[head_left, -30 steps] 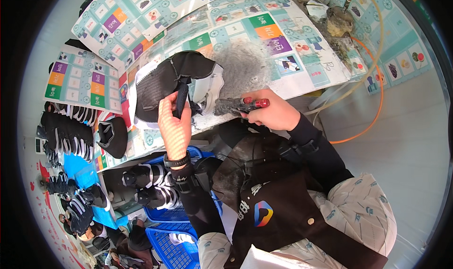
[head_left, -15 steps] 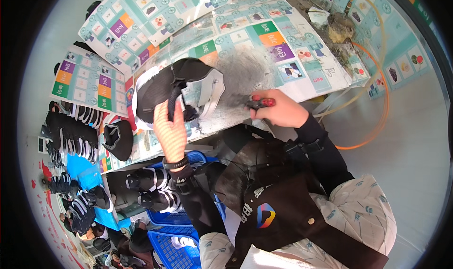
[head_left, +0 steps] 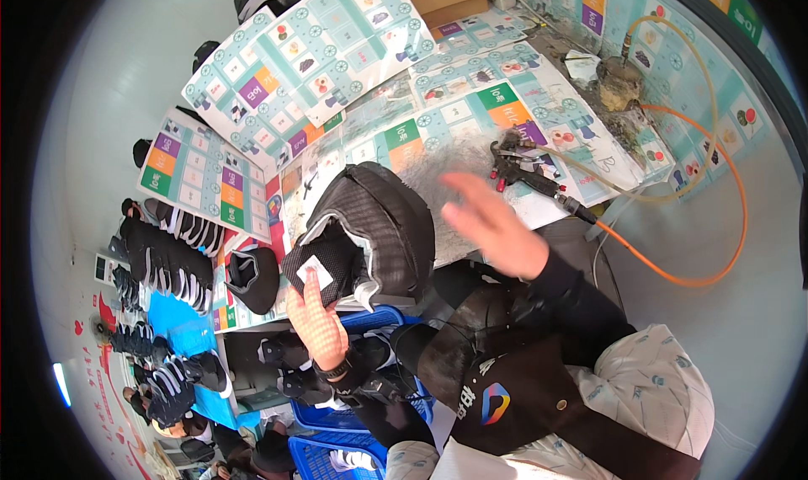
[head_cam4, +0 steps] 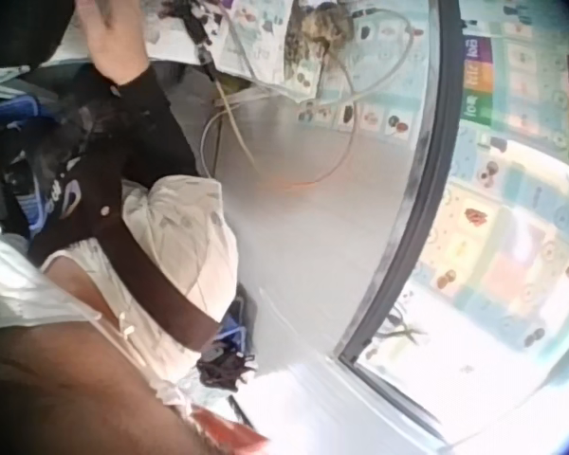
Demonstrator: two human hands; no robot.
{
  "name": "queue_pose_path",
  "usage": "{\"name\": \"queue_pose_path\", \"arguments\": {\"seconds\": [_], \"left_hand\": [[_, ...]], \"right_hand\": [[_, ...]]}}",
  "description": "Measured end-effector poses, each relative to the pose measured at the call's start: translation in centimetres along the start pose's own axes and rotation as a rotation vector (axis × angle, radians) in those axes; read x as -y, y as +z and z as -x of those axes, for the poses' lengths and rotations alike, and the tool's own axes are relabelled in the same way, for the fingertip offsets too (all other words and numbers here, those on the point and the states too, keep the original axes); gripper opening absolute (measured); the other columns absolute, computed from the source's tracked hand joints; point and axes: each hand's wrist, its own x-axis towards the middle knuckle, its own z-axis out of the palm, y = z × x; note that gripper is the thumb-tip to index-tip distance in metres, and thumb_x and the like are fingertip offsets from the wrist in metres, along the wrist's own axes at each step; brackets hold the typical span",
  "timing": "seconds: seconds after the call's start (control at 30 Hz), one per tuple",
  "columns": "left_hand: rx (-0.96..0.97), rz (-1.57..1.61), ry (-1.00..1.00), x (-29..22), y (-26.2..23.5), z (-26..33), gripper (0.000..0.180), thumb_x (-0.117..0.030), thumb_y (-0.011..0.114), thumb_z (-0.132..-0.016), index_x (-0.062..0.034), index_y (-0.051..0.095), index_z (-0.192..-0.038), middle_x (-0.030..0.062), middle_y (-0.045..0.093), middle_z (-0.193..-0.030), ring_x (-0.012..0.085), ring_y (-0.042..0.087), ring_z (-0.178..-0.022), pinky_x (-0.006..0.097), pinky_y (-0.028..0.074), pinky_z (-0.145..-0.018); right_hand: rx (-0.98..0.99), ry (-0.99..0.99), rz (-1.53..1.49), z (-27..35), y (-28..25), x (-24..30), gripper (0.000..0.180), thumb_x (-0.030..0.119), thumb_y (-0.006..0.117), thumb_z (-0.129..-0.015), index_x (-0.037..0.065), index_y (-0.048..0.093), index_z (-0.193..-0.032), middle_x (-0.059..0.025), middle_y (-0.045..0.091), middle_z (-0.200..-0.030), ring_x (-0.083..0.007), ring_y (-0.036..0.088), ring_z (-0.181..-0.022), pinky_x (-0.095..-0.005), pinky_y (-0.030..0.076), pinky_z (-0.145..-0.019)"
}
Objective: The recorder cleans shoe uppers and components using an air duster and a brush at a factory workbench.
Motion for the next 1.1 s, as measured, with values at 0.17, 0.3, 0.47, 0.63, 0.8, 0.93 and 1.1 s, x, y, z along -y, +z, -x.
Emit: {"name": "queue_pose_path", "arguments": {"seconds": [0.17, 0.3, 0.47, 0.63, 0.8, 0.93, 1.1], "left_hand": [[-0.058, -0.06, 0.043, 1.0, -0.3, 0.4, 0.035, -0.019, 0.07, -0.101, -0.0059, 0.064, -0.133, 0.0049, 0.07, -0.123, 0.0161, 0.066, -0.111, 0.031, 0.054, -0.085], [-0.123, -0.083, 0.186, 2.6, -1.3, 0.8, 0.038, -0.014, 0.069, -0.101, -0.0032, 0.06, -0.136, 0.0087, 0.068, -0.127, 0.0203, 0.067, -0.116, 0.035, 0.055, -0.094], [0.019, 0.234, 0.024, 0.5, -1.6, 1.8, 0.036, -0.009, 0.067, -0.101, 0.001, 0.06, -0.135, 0.0121, 0.065, -0.129, 0.0234, 0.065, -0.12, 0.037, 0.059, -0.097], [-0.036, 0.084, 0.08, 1.5, -4.9, 0.4, 0.024, -0.019, 0.068, -0.1, -0.002, 0.068, -0.117, 0.0086, 0.065, -0.123, 0.0182, 0.066, -0.109, 0.034, 0.062, -0.079], [0.123, 0.107, -0.079, -1.6, -2.5, -2.4, 0.046, -0.019, 0.065, -0.102, -0.005, 0.055, -0.144, 0.0112, 0.065, -0.131, 0.0218, 0.064, -0.118, 0.042, 0.059, -0.088], [0.196, -0.148, 0.011, 1.4, 1.9, -5.0, 0.05, -0.01, 0.059, -0.103, -0.0058, 0.047, -0.152, 0.0156, 0.056, -0.14, 0.0286, 0.063, -0.12, 0.045, 0.059, -0.091], [0.324, -0.935, 0.622, 5.4, 7.1, -6.7, 0.058, -0.003, 0.055, -0.1, -0.0066, 0.041, -0.155, 0.0291, 0.049, -0.144, 0.0473, 0.054, -0.129, 0.047, 0.044, -0.111]], "right_hand": [[-0.156, -0.171, 0.18, -0.1, 4.1, 0.5, 0.053, 0.035, 0.064, -0.104, -0.012, 0.058, -0.129, -0.0265, 0.063, -0.124, -0.0428, 0.061, -0.12, -0.0431, 0.047, -0.104], [-0.179, -0.054, 0.034, -0.3, 5.3, -0.9, 0.037, 0.025, 0.061, -0.106, -0.01, 0.066, -0.112, -0.0203, 0.07, -0.097, -0.0354, 0.069, -0.095, -0.0418, 0.052, -0.088], [0.158, 0.269, -1.112, -1.8, 4.1, -7.4, 0.027, 0.02, 0.058, -0.108, 0.001, 0.068, -0.126, -0.0053, 0.074, -0.114, -0.0173, 0.07, -0.1, -0.0312, 0.056, -0.085], [-0.181, -0.057, -0.048, -2.1, 0.5, -6.8, 0.03, 0.012, 0.068, -0.099, 0.002, 0.064, -0.127, -0.0039, 0.069, -0.114, -0.0123, 0.065, -0.101, -0.0289, 0.053, -0.086], [-0.073, -0.548, -0.43, 2.2, -5.0, 4.6, 0.031, 0.0, 0.066, -0.084, -0.003, 0.06, -0.115, -0.012, 0.057, -0.11, -0.0182, 0.055, -0.096, -0.0312, 0.044, -0.089], [0.07, -0.859, -0.697, 3.9, -3.8, 9.9, 0.026, 0.009, 0.077, -0.082, 0.009, 0.069, -0.107, -0.0065, 0.062, -0.096, -0.019, 0.056, -0.085, -0.0317, 0.047, -0.07], [0.178, -1.138, -0.847, 5.2, -4.7, 12.7, 0.022, 0.011, 0.08, -0.082, 0.011, 0.072, -0.103, -0.0041, 0.061, -0.088, -0.0171, 0.057, -0.081, -0.0297, 0.046, -0.066]]}}
